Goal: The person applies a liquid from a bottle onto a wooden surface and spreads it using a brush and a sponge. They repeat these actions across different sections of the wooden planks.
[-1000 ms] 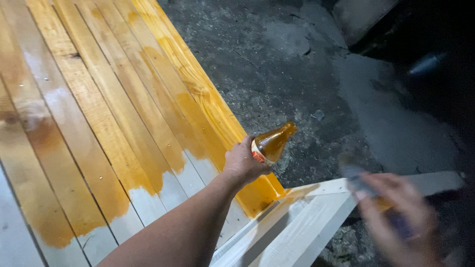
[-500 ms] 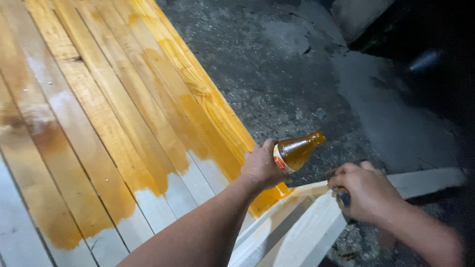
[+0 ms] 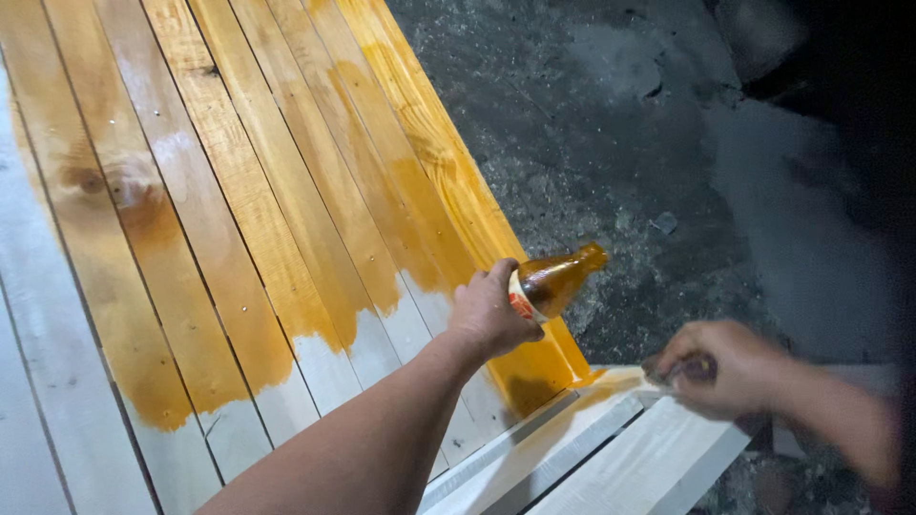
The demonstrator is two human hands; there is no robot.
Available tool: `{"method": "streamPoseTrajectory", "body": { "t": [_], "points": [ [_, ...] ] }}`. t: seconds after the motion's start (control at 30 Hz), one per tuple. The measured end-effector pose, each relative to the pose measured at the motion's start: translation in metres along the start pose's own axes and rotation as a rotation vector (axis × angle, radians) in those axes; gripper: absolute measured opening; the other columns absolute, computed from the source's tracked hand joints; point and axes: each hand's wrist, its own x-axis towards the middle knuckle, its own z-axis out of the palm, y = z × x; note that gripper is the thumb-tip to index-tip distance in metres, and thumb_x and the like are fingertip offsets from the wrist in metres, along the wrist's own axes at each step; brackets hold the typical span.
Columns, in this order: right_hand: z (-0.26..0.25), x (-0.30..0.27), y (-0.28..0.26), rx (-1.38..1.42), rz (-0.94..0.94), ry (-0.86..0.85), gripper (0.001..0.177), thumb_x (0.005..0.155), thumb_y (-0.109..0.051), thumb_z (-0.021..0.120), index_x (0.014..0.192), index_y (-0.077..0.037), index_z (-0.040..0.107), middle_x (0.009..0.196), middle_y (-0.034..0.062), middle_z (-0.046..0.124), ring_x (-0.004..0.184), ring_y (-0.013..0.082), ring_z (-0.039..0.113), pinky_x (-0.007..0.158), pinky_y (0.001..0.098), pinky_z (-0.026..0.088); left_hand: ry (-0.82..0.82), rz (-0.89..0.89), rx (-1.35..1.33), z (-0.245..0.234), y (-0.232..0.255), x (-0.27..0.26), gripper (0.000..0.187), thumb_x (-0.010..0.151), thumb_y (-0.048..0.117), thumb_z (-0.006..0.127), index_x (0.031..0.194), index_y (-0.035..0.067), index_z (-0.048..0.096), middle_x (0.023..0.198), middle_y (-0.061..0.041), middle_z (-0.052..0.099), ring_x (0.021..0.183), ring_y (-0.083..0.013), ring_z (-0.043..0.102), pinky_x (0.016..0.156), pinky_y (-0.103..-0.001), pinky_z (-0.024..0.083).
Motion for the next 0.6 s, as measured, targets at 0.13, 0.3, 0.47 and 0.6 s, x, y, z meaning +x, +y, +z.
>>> {"method": "streamPoseTrajectory", "body": {
  "t": [0.13,0.3,0.47,0.6],
  "points": [
    [-0.035,-0.009,0.060,0.188,-0.114,-0.060,0.037,0.079,-0.031,0.085,0.114,-0.021,0.077,0.117,0.0024,0.068,0.100,0.0191,0.073,0.089,0.0356,0.064,-0.017,0.034,0.002,0.003,-0.004,-0.004,0.102,0.064,0.032,0.094,0.151,0.024,0.043,0.136,-0.015,0.056,0.124,-0.0363,0.055,0.110,-0.044,0.048],
    [-0.055,-0.028,0.071,0.145,-0.216,-0.052,0.032,0.080,-0.035,0.078,0.110,-0.025,0.078,0.116,0.0021,0.071,0.101,0.0177,0.073,0.093,0.0386,0.060,-0.067,-0.024,-0.039,0.004,-0.002,-0.009,0.101,0.065,0.031,0.093,0.152,0.027,0.042,0.136,-0.014,0.055,0.125,-0.0353,0.053,0.110,-0.045,0.047],
    [-0.026,-0.009,-0.025,0.074,0.111,-0.080,0.028,0.085,-0.038,0.080,0.111,-0.030,0.083,0.126,0.0015,0.064,0.120,0.0174,0.060,0.107,0.0390,0.057,-0.078,0.006,-0.008,0.008,0.001,-0.010,0.104,0.065,0.033,0.094,0.153,0.026,0.039,0.137,-0.014,0.054,0.125,-0.0360,0.052,0.111,-0.045,0.047],
    [-0.035,-0.010,-0.012,-0.017,0.023,-0.148,0.031,0.087,-0.040,0.079,0.117,-0.031,0.079,0.124,-0.0029,0.069,0.116,0.0155,0.060,0.102,0.0354,0.057,-0.078,-0.005,-0.094,0.003,-0.013,-0.012,0.103,0.063,0.030,0.090,0.153,0.026,0.040,0.134,-0.015,0.057,0.122,-0.0321,0.059,0.107,-0.043,0.052]
  ]
}}
